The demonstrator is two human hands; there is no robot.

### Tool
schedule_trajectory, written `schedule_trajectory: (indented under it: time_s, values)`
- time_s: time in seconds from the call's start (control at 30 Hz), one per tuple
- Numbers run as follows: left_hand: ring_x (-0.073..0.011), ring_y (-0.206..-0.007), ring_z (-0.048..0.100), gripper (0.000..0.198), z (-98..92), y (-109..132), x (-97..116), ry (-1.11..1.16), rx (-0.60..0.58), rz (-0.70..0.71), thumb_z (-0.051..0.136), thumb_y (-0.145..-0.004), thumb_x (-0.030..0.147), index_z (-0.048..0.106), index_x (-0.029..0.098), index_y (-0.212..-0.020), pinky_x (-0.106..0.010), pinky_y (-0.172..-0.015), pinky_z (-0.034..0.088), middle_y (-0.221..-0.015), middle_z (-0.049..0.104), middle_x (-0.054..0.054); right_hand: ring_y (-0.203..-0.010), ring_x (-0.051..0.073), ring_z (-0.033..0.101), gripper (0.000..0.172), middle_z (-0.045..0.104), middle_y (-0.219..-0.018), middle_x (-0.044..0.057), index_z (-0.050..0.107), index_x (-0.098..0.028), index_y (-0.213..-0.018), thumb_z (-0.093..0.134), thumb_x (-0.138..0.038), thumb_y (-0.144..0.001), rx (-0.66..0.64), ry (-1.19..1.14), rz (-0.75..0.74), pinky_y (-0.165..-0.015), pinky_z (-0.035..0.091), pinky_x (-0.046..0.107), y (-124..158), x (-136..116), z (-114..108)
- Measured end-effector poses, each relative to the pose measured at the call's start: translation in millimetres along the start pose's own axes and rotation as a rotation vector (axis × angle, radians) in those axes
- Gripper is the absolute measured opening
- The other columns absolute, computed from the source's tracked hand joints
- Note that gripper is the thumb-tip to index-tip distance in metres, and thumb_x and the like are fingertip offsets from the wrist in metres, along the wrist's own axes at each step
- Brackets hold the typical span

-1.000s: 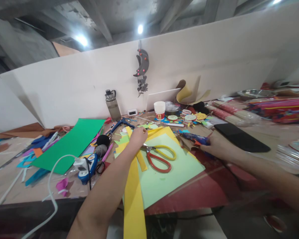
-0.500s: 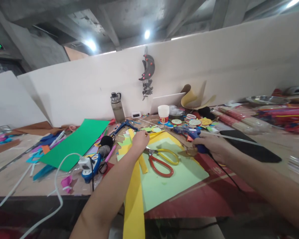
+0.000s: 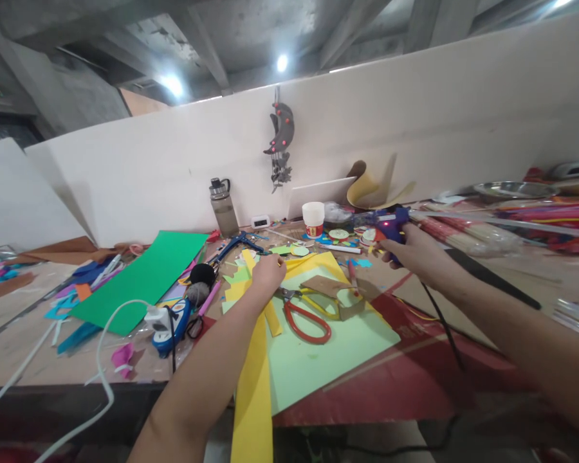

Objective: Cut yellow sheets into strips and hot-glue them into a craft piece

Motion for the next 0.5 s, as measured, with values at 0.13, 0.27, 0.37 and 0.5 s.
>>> schedule_trajectory:
  time_s: [0.13, 0.27, 0.37, 0.5]
  values:
    - [-0.0238, -0.099, 0.059, 0.032, -0.9, 3, 8, -0.009, -0.012, 0.071, 0.054, -0.079, 0.035, 0.065, 0.021, -0.104, -0.034, -0.085, 0.045, -0.106, 0.066, -0.010, -0.047, 0.009, 0.051, 0.011, 0.061, -0.071, 0.005, 0.048, -0.018, -0.079, 0.058, -0.017, -0.074, -0.060, -0.023, 0.084, -0.037, 0.036, 0.019, 2, 10, 5]
    - [-0.0300, -0.121, 0.042, 0.054, -11.3, 13, 38, 0.001, 0.001, 0.347, 0.064, -0.071, 0.049, 0.060, 0.021, -0.117, -0.043, -0.102, 0.031, -0.125, 0.056, -0.011, -0.048, 0.009, 0.050, 0.014, 0.058, -0.069, 0.002, 0.047, -0.018, -0.078, 0.059, -0.015, -0.071, 0.020, -0.197, 0.074, -0.035, 0.033, 0.018, 13, 12, -6]
    - [-0.0277, -0.128, 0.035, 0.070, -6.3, 36, 75, 0.075, -0.183, 0.690, 0.064, -0.069, 0.057, 0.048, 0.028, -0.131, -0.042, -0.107, 0.024, -0.138, 0.045, -0.007, -0.048, 0.009, 0.050, 0.015, 0.058, -0.070, 0.002, 0.049, -0.017, -0.078, 0.061, -0.015, -0.069, 0.035, -0.269, 0.093, -0.034, 0.033, 0.018, 22, 13, -15]
    - [-0.0270, -0.130, 0.032, 0.076, 8.8, 65, 109, 0.086, -0.425, 0.938, 0.063, -0.072, 0.052, 0.036, 0.031, -0.139, -0.040, -0.107, 0.023, -0.144, 0.039, -0.004, -0.047, 0.008, 0.049, 0.017, 0.057, -0.068, 0.001, 0.049, -0.017, -0.078, 0.061, -0.013, -0.066, 0.032, -0.316, 0.126, -0.033, 0.032, 0.018, 27, 14, -23]
Point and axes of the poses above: each hand's wrist, its own y-axis away from the middle knuckle, its own z-axis out of the palm, x = y × z, the point moved 9 cm from there along -y, towards the middle knuckle
